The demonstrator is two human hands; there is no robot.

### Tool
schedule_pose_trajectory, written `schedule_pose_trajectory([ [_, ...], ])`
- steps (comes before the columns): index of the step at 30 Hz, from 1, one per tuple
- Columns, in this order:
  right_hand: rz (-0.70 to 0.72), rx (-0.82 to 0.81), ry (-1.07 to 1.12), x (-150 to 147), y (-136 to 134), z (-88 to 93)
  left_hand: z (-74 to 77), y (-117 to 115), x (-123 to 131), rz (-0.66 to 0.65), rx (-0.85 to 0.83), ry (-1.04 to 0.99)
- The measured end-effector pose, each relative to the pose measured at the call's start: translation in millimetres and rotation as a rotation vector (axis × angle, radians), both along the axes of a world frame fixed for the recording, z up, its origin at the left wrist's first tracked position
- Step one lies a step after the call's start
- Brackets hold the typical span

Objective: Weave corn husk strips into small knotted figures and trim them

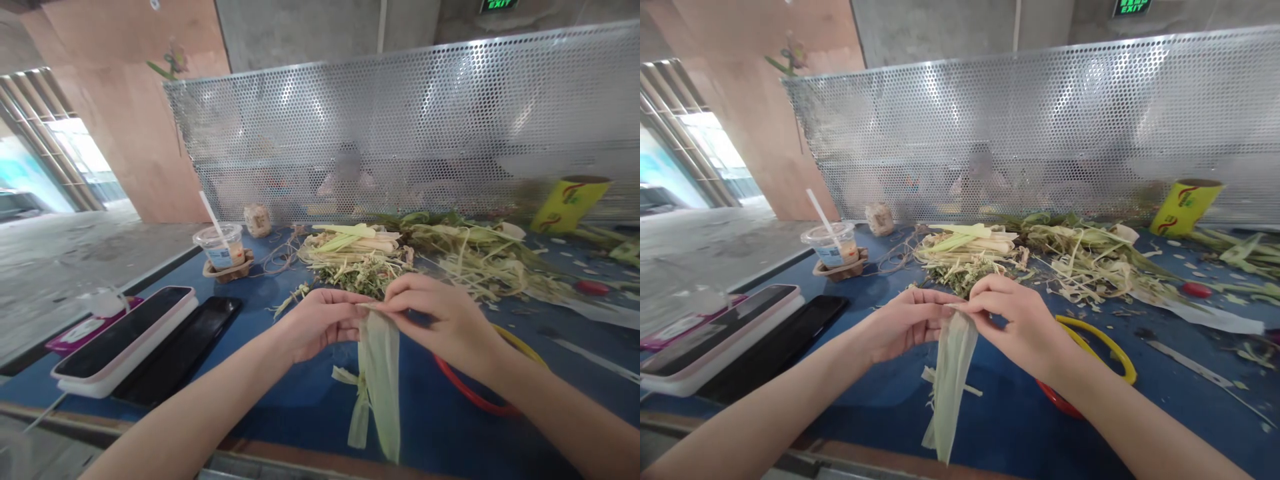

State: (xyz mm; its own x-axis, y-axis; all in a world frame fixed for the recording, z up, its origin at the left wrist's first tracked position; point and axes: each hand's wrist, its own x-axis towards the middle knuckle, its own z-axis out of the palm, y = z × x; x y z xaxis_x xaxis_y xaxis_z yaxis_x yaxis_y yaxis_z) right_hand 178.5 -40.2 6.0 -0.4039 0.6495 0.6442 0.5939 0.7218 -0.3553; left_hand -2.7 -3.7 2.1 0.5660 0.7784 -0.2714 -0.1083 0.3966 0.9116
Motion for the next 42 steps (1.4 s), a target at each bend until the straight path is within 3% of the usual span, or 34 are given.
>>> schedule_pose_trajectory([
  [8, 0.056, 0.074, -0.166, 5.2, -1.9, 3.9, 2.4, -1.6, -1.0, -0.011, -0.023, -0.040],
  [15, 0.128, 0.019, -0.161, 11.7, 1.3, 5.0, 0.1, 0.8, -2.1, -0.021, -0.003, -0.030],
  [19, 0.106, -0.145, 0.024, 6.8, 4.9, 3.5, -0.7, 1.2, -1.1, -0.004, -0.001, -0.040],
  [24, 0.084, -0.555, 0.339, 1.6, 9.7, -3.2, -2.8, 0.2, -0.7, 0.006, 0.064, -0.019],
  [27, 0.027, -0.633, 0.314, 4.0, 11.1, -5.4, -2.0, -1.0, -1.1, 0.003, 0.148, 0.019],
  [31, -0.037, -0.625, 0.201, 6.5, 10.6, -3.4, -1.0, -1.2, 0.8, -0.035, 0.320, 0.074],
  [35, -0.090, -0.562, 0.178, 4.9, 9.1, -0.6, -3.9, 1.0, 2.8, 0.022, 0.437, 0.162],
  [42, -0.008, -0.513, 0.172, 3.5, 8.1, -2.1, -5.0, -0.2, 3.3, 0.010, 0.514, 0.224],
])
